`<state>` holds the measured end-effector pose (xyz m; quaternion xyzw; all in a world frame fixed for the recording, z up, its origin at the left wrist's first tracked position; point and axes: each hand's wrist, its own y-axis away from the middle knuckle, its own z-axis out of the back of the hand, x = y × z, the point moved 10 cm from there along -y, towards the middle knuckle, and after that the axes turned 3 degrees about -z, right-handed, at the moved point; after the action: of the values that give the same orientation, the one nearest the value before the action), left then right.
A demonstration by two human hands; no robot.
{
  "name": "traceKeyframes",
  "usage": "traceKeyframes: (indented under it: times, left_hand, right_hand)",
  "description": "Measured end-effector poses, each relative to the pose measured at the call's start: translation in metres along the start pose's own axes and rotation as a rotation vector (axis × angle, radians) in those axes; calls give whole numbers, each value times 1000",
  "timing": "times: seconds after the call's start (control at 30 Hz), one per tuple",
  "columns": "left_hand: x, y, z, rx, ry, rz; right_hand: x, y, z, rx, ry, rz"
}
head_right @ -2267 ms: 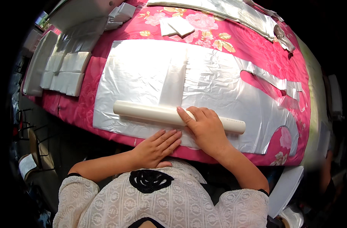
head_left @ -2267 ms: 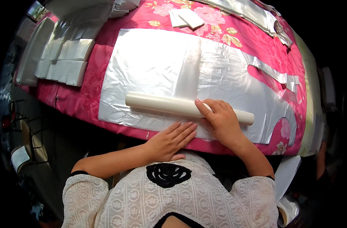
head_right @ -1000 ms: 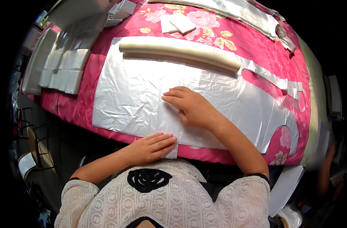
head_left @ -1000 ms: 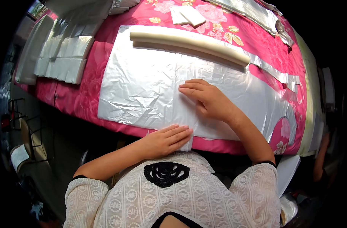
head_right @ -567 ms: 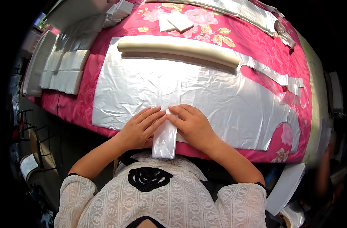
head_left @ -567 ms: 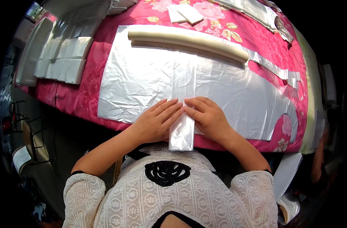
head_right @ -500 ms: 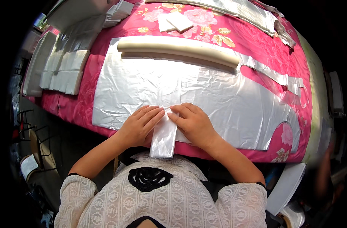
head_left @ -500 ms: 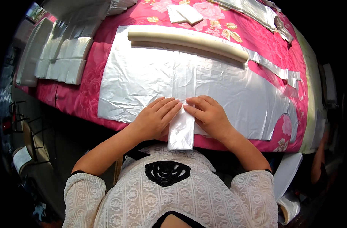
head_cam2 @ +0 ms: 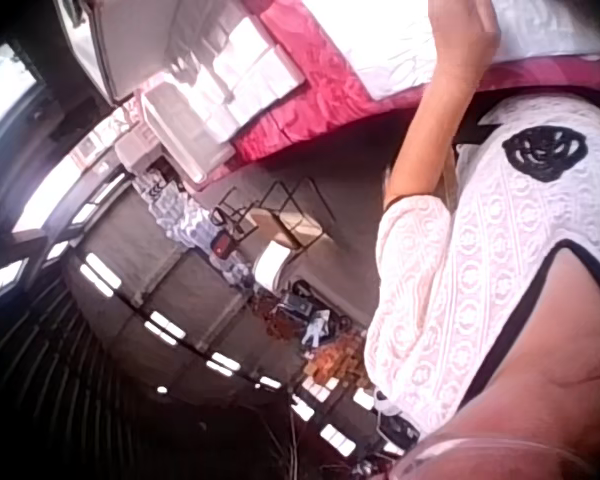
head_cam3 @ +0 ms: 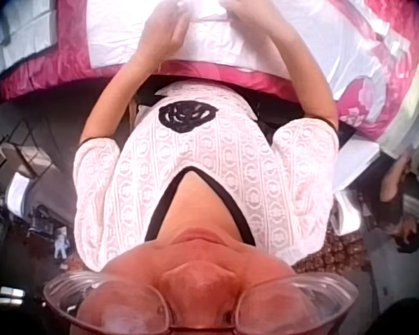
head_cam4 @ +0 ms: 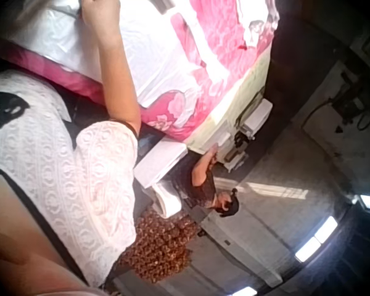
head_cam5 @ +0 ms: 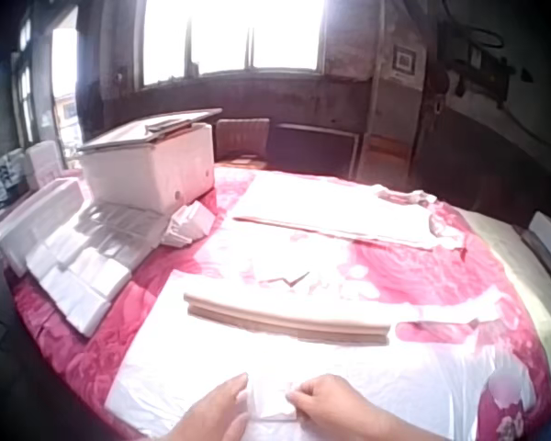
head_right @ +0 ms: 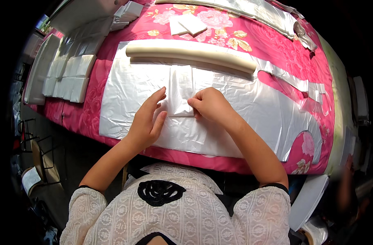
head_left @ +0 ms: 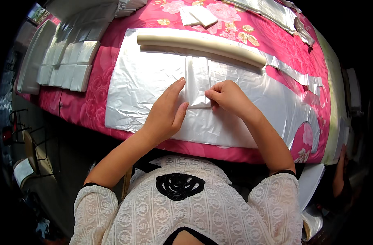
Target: The person wraps small white rectangular items in clear plastic film on a pink floral tablecloth. They unroll the film, place an item on it, fold the film over the item, and smooth it down. The wrapped items are stacked on the table.
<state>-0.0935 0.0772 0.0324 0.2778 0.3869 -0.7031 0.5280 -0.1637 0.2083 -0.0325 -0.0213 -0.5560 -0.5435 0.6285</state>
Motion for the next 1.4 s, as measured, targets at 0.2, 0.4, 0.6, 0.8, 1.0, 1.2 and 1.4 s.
traceKeyframes:
  times: [0.2,0.4,0.6,0.8,1.0,1.2,1.4]
  left_hand:
    - [-8,18,-54,282,-497,-166]
    - [-3,20,-59,291,-582,-155]
    - [-3,20,-59,291,-555,-136]
    - [-4,17,-51,299,-573,-198]
    - [-17,17,-39,185,-622,-439]
    - [-18,5,-34,113,-584,-462]
    - [-25,4,-20,154,-239,-346]
  right_hand:
    - [0,-2,0,10,-48,-32]
    - [0,1,1,5,-29,-45]
    - [44,50,15,-626,455,485]
    - [50,49,-20,-331,783,961]
    - [53,41,-6,-276,737,951]
    - [54,35,0,-249,654,946]
    - [52,48,-1,-357,559,977]
